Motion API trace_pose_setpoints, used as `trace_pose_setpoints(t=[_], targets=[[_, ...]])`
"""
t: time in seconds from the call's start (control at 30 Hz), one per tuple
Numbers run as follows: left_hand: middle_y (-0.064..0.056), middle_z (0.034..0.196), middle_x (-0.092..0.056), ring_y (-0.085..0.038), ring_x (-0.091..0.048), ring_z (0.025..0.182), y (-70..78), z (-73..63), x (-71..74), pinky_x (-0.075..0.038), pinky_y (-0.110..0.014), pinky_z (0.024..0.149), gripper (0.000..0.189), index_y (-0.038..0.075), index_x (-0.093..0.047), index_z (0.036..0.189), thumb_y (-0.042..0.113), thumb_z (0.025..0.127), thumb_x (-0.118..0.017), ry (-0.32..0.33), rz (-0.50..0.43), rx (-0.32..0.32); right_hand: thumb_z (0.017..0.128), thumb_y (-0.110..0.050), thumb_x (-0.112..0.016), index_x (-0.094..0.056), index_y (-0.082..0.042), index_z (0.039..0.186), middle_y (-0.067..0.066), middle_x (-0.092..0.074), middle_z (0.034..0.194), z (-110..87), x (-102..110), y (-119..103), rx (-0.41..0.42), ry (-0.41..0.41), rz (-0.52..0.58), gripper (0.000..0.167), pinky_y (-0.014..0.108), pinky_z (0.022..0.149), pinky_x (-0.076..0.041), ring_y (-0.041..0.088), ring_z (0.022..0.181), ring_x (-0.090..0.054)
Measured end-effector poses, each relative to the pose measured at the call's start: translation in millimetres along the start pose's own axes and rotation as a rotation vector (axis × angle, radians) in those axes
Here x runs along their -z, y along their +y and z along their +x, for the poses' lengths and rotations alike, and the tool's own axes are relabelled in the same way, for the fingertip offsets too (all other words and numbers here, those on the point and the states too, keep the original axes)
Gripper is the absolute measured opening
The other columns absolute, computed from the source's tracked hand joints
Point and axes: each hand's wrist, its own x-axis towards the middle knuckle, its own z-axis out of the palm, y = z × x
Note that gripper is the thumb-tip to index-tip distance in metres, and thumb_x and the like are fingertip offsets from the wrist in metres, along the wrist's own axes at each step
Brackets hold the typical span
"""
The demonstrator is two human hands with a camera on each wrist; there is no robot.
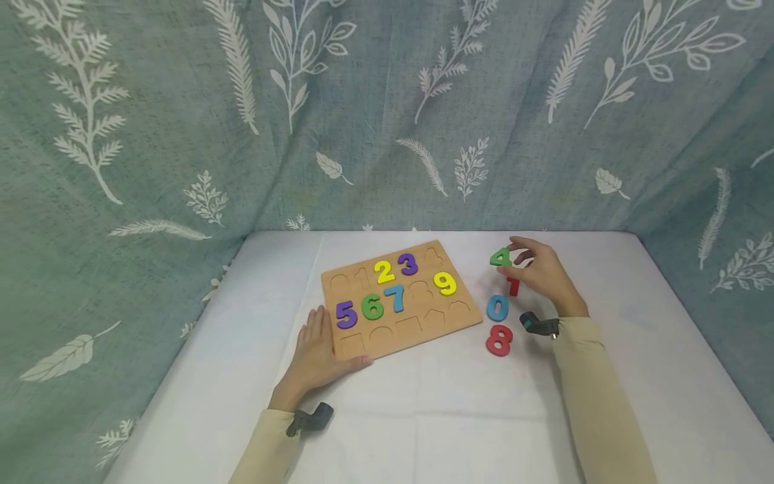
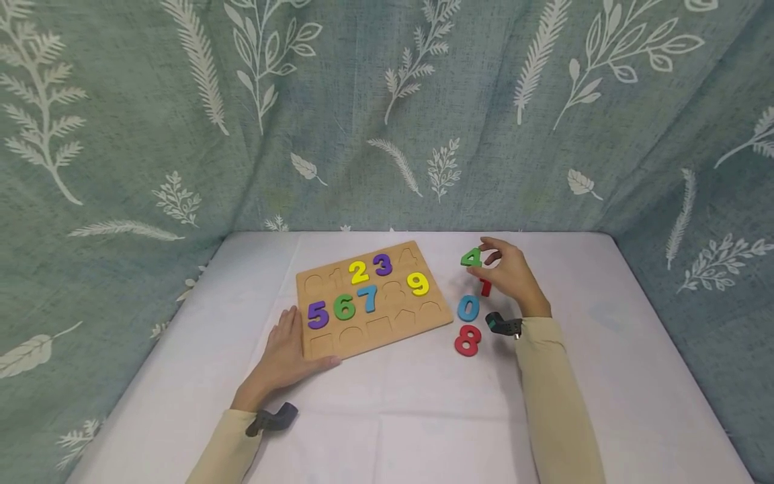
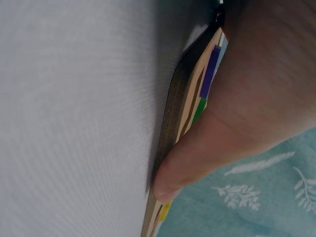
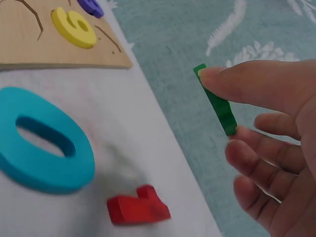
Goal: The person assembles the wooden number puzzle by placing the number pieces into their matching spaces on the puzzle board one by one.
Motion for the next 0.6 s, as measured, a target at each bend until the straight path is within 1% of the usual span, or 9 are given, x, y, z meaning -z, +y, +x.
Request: trace_pose_setpoints(t=[0.13, 0.23, 0.37, 0.47, 0.6], targets=[[-0.022, 0.174, 0.01, -0.041, 0.011, 0.162, -1.1, 0.3, -0.6, -0.004, -0.065, 0.13, 0.147, 0.0, 0.007, 0.164, 0.083, 0.072, -0.072, 0.003, -0.003, -0.003, 0.09, -0.028, -0.081, -0.045, -0.005, 0.155, 0.02, -0.059, 0.144, 5.8, -7.0, -5.7, -0.002, -0.022, -0.002, 0.078, 0.024, 0.071, -0.054, 0.034, 0.113, -0.06], [-0.022, 0.174, 0.009, -0.042, 0.01, 0.162, -2.1, 0.7, -1.0, -0.004, -0.065, 0.13, 0.147, 0.0, 0.006, 0.165, 0.083, 0.072, -0.072, 0.01, -0.004, -0.008, 0.089, -0.029, -0.081, -0.045, -0.006, 0.155, 0.019, -0.059, 0.145, 9.1, -11.9, -9.5, 0.0, -0.036, 0.002, 0.079, 0.022, 0.067, -0.055, 0.033, 0.113, -0.059], [-0.024, 0.174, 0.006, -0.043, 0.008, 0.162, -2.0, -0.3, -1.2, -0.006, -0.067, 0.129, 0.147, -0.001, 0.003, 0.164, 0.082, 0.071, -0.073, 0.028, -0.01, -0.018, 0.089, -0.033, -0.081, -0.048, -0.006, 0.153, 0.017, -0.058, 0.144, 14.1, -18.1, -11.9, 0.017, -0.054, 0.001, 0.077, 0.024, 0.068, -0.054, 0.033, 0.114, -0.059], [-0.025, 0.174, 0.003, -0.045, 0.005, 0.162, -1.4, -1.4, -1.5, -0.007, -0.067, 0.129, 0.147, -0.003, 0.001, 0.164, 0.081, 0.07, -0.074, 0.045, -0.02, -0.024, 0.09, -0.034, -0.081, -0.056, -0.005, 0.147, 0.016, -0.059, 0.143, 18.0, -22.7, -12.2, 0.054, -0.055, -0.023, 0.069, 0.026, 0.07, -0.053, 0.033, 0.113, -0.06], [-0.026, 0.173, 0.002, -0.045, 0.004, 0.162, -1.4, -1.5, -1.9, -0.008, -0.067, 0.129, 0.147, -0.003, 0.0, 0.164, 0.081, 0.069, -0.075, 0.053, -0.023, -0.03, 0.09, -0.03, -0.082, -0.064, -0.002, 0.136, 0.018, -0.06, 0.139, 23.1, -28.9, -13.3, 0.132, -0.048, -0.051, 0.057, 0.031, 0.073, -0.052, 0.034, 0.108, -0.061]])
